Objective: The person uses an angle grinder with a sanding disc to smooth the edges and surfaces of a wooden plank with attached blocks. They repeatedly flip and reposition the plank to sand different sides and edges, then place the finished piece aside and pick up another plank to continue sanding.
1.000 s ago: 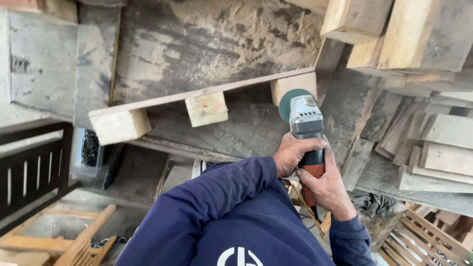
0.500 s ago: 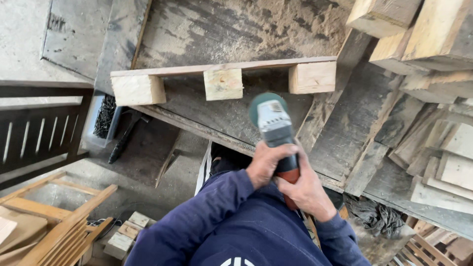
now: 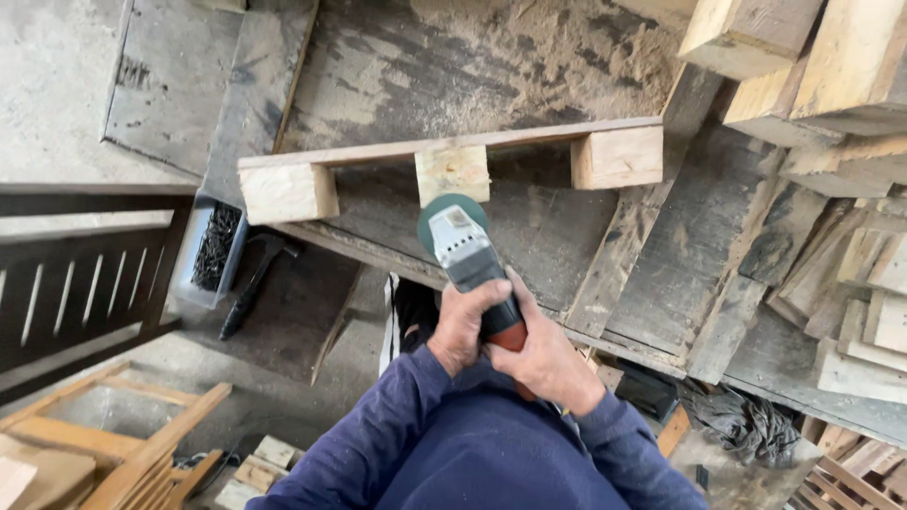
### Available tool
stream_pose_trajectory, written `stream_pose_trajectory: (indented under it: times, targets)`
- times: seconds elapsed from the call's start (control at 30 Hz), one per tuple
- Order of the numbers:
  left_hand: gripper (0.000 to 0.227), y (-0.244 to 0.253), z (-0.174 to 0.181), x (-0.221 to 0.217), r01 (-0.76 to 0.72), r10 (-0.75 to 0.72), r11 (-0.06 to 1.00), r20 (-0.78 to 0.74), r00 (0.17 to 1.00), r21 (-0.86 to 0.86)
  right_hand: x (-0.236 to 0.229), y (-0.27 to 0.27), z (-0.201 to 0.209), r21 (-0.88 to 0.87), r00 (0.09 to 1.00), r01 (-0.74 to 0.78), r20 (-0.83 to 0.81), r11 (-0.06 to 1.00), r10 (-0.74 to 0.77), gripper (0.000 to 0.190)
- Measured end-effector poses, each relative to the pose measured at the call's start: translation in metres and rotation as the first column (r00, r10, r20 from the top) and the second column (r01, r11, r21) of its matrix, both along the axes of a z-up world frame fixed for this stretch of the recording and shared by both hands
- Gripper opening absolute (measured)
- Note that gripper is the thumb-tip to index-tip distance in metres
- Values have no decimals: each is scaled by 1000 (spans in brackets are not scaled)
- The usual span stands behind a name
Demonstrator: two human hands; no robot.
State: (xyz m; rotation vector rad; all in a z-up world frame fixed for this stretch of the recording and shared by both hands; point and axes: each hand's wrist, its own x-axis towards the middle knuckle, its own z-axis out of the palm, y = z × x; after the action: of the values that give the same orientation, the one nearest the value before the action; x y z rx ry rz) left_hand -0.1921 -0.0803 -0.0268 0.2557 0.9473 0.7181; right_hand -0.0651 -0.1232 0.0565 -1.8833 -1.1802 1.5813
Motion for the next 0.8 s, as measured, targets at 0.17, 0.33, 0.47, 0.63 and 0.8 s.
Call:
stream_pose_trajectory:
  times: [0.17, 0.33, 0.47, 0.63, 0.8]
  targets:
    - [33, -3, -1, 16, 112, -113, 994, 87, 990, 12, 9, -17, -3, -123, 980, 145, 153, 982, -125, 100]
    - [26, 3, 6, 49, 275, -283, 958, 100, 954, 88, 23, -32, -4, -65, 943, 300, 169, 952, -285, 81]
    - [30, -8, 17, 58, 288, -305, 950, 160, 939, 123, 20, -54, -7, 53, 905, 409, 102, 911, -413, 71]
    - [51, -14, 29, 46, 390, -406, 898, 46, 913, 203, 14, -71, -23, 24, 871, 478, 113, 878, -477, 70]
    - [64, -13, 31, 32, 399, -397, 881, -62, 916, 254, 17, -58, -45, 162, 917, 396, -9, 904, -400, 57]
